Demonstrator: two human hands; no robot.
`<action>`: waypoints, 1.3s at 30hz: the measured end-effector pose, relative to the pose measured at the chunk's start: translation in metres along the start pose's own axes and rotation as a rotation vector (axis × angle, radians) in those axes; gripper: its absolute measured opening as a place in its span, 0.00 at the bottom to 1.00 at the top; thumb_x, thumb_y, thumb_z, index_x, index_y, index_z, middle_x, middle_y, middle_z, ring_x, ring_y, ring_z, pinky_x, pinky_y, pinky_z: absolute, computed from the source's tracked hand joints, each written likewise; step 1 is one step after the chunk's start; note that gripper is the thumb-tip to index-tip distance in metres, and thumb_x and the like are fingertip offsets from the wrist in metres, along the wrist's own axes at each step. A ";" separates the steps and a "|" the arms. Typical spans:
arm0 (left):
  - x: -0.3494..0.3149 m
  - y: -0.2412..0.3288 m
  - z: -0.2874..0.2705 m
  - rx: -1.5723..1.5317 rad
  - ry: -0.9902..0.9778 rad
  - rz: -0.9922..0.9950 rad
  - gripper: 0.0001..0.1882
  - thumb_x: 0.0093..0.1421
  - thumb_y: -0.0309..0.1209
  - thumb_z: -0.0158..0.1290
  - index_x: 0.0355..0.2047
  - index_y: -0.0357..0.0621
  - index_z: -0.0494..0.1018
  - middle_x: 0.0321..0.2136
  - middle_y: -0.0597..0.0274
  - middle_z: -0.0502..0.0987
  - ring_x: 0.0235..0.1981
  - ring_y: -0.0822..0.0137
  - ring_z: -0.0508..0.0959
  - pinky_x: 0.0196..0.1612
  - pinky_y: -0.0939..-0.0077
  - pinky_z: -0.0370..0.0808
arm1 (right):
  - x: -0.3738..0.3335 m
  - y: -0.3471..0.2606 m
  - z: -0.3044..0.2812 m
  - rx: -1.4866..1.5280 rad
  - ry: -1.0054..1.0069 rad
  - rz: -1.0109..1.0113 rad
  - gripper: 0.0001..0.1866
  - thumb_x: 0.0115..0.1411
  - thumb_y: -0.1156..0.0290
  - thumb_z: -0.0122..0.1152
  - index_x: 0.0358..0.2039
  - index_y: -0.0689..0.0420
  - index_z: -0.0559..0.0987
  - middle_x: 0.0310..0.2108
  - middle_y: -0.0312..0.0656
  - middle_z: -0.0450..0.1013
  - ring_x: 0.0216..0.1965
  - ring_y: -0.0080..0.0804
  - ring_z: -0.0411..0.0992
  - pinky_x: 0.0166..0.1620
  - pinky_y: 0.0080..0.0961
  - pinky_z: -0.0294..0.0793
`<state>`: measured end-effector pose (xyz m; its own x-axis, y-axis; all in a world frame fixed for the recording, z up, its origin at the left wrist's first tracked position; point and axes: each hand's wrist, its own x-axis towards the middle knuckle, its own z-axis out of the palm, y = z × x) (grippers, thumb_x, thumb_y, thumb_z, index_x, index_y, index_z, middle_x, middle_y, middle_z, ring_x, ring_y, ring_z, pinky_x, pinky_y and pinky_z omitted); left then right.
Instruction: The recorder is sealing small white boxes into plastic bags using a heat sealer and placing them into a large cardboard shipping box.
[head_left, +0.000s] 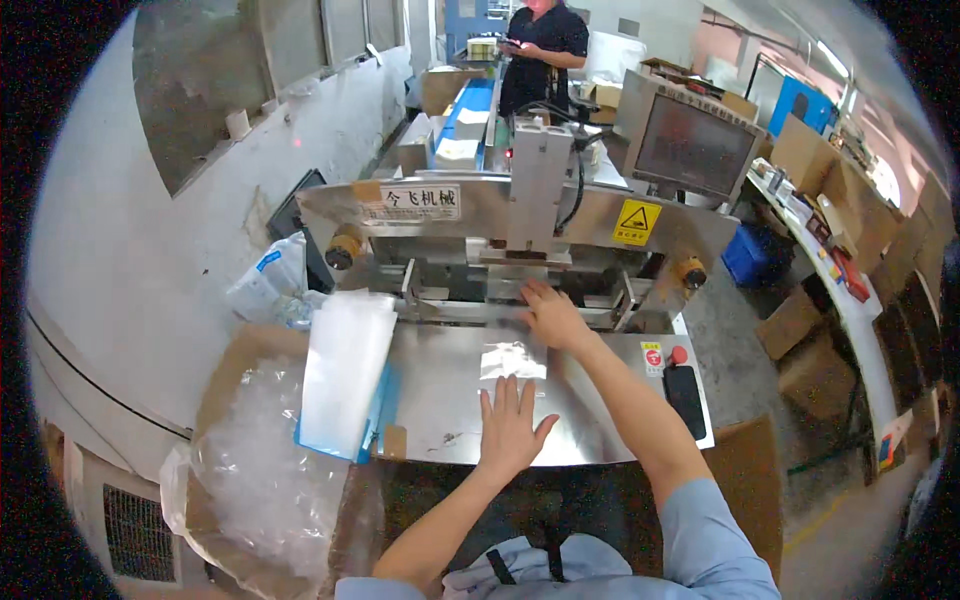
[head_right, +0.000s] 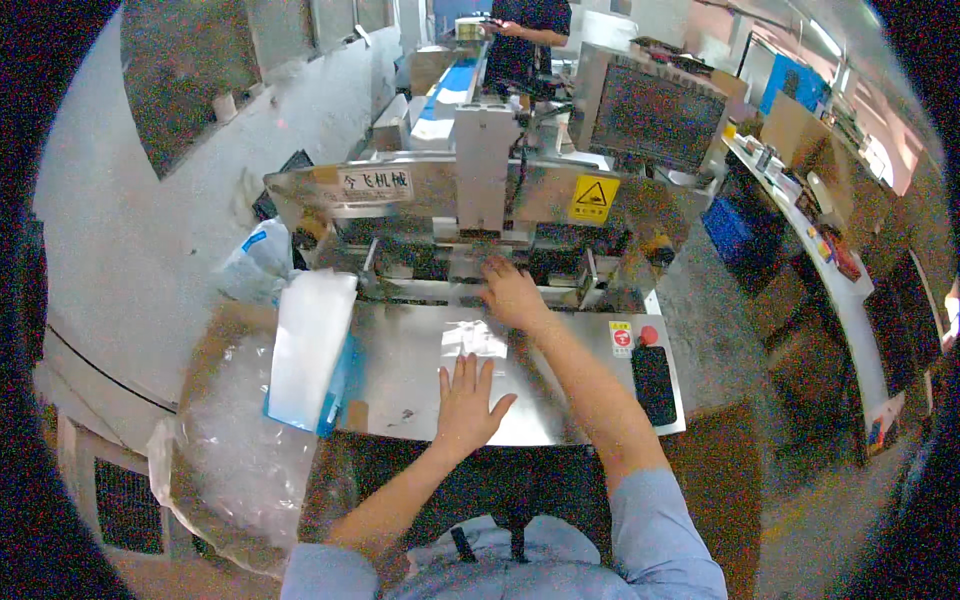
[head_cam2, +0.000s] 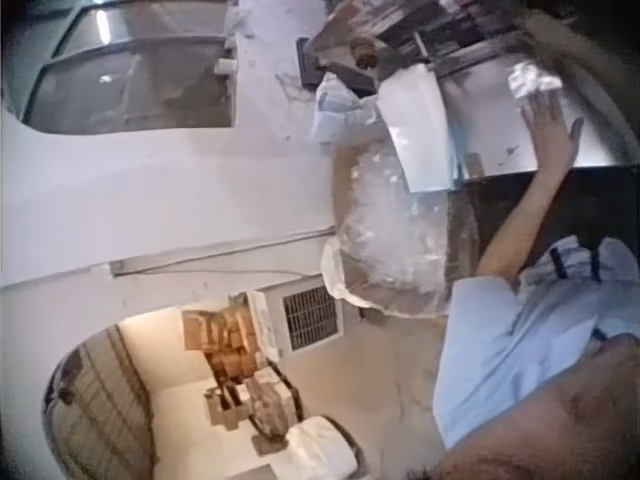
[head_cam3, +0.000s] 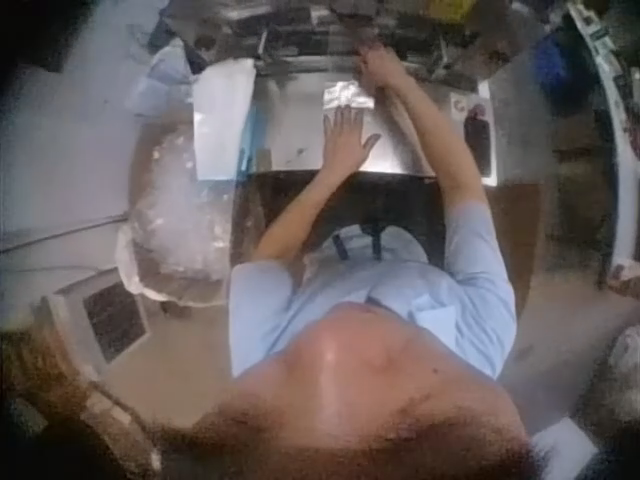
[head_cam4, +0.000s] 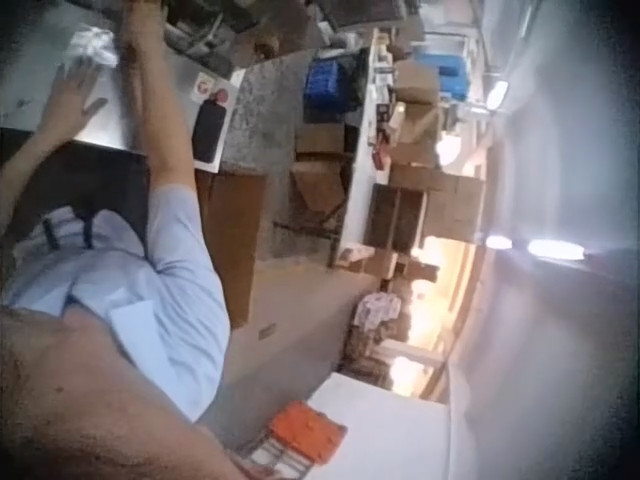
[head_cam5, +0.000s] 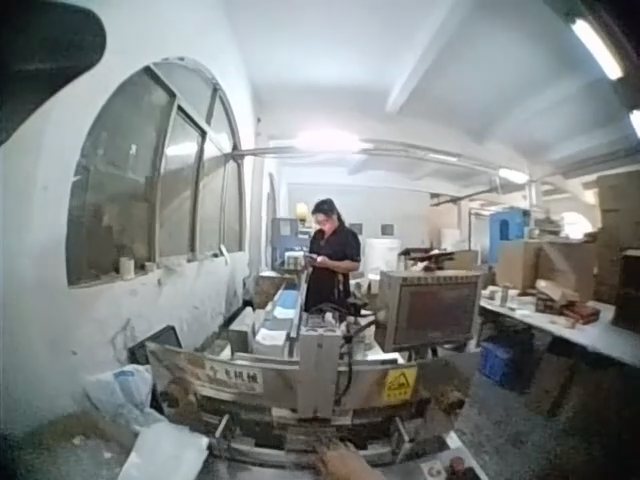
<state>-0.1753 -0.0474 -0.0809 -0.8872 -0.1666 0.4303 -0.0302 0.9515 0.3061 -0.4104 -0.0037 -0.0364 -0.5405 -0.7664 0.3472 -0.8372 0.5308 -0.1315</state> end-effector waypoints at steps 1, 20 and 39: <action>0.001 0.002 -0.002 0.005 -0.005 -0.002 0.37 0.64 0.55 0.50 0.60 0.34 0.65 0.60 0.35 0.65 0.64 0.39 0.61 0.64 0.34 0.53 | 0.000 0.000 -0.003 0.001 0.004 -0.007 0.27 0.63 0.59 0.58 0.57 0.62 0.71 0.62 0.55 0.65 0.63 0.51 0.64 0.60 0.46 0.66; 0.002 0.005 -0.015 -0.095 0.222 -0.079 0.41 0.60 0.45 0.58 0.64 0.30 0.55 0.64 0.27 0.51 0.67 0.28 0.50 0.66 0.32 0.48 | 0.030 0.010 -0.017 0.033 0.109 0.012 0.13 0.63 0.65 0.56 0.44 0.60 0.75 0.41 0.55 0.77 0.46 0.56 0.74 0.51 0.47 0.71; -0.001 -0.005 -0.008 -0.180 0.201 -0.189 0.43 0.61 0.44 0.56 0.66 0.30 0.51 0.67 0.30 0.48 0.69 0.31 0.47 0.67 0.33 0.46 | -0.106 -0.006 -0.060 0.552 -0.052 0.342 0.28 0.68 0.59 0.51 0.64 0.60 0.65 0.58 0.58 0.69 0.59 0.54 0.69 0.61 0.38 0.67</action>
<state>-0.1704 -0.0543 -0.0763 -0.7643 -0.4008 0.5052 -0.0880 0.8408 0.5341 -0.3433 0.0956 -0.0169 -0.7760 -0.6109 0.1571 -0.5290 0.4946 -0.6896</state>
